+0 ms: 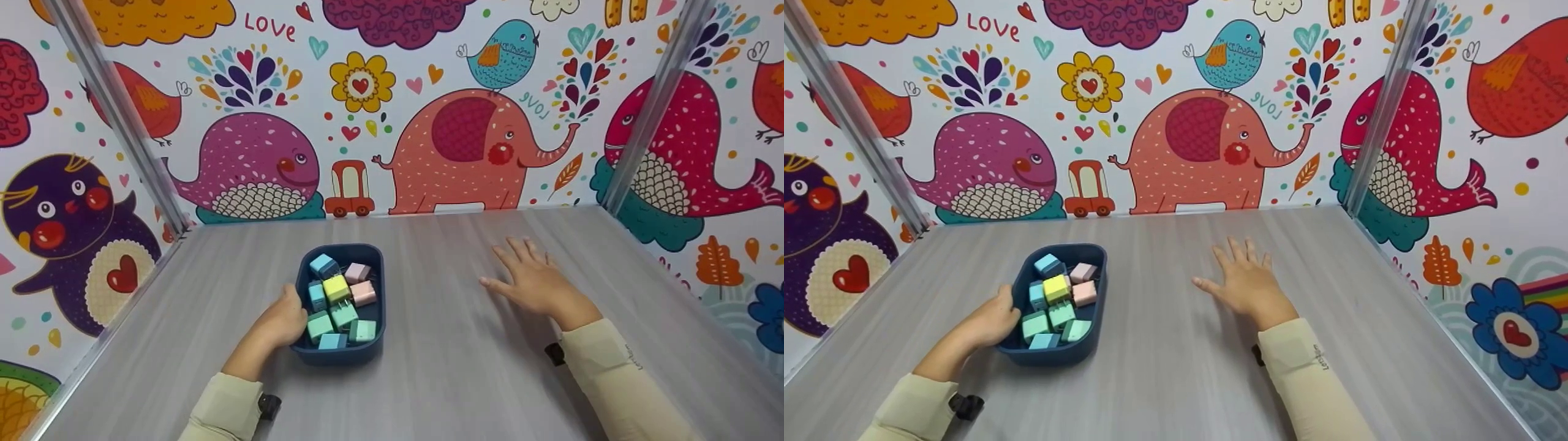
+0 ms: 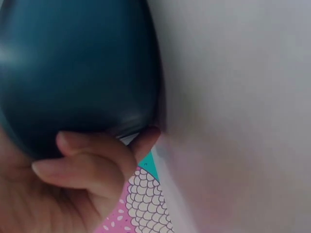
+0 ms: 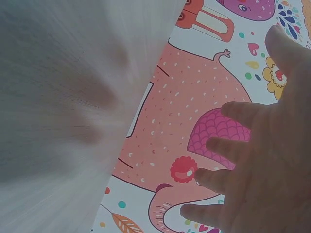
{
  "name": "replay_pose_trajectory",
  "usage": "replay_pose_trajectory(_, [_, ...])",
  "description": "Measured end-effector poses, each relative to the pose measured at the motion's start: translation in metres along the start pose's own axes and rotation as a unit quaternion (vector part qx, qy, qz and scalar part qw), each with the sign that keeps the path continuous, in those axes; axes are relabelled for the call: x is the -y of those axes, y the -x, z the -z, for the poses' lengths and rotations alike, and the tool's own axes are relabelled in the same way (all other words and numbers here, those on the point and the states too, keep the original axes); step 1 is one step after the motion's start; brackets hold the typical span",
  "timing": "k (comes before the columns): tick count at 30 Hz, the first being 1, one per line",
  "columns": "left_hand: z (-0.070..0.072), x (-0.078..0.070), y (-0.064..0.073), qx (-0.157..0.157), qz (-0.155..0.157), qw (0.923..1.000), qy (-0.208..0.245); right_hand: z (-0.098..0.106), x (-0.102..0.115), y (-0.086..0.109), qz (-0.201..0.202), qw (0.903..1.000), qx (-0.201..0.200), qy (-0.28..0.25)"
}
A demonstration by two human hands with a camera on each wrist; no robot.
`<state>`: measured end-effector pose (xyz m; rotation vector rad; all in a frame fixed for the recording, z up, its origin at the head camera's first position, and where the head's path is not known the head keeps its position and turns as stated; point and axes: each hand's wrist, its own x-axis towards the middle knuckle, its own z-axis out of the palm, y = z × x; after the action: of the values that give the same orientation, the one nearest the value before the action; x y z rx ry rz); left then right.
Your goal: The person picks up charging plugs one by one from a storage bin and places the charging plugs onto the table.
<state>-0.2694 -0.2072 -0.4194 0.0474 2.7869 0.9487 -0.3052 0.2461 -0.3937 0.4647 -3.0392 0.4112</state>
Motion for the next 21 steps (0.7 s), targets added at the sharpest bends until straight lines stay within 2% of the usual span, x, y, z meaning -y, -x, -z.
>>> replay_pose_trajectory(21, [-0.017,-0.018,0.005,-0.011,0.004,0.9999,0.0,0.0,0.002,0.0,-0.01,0.9999,0.008,-0.003])
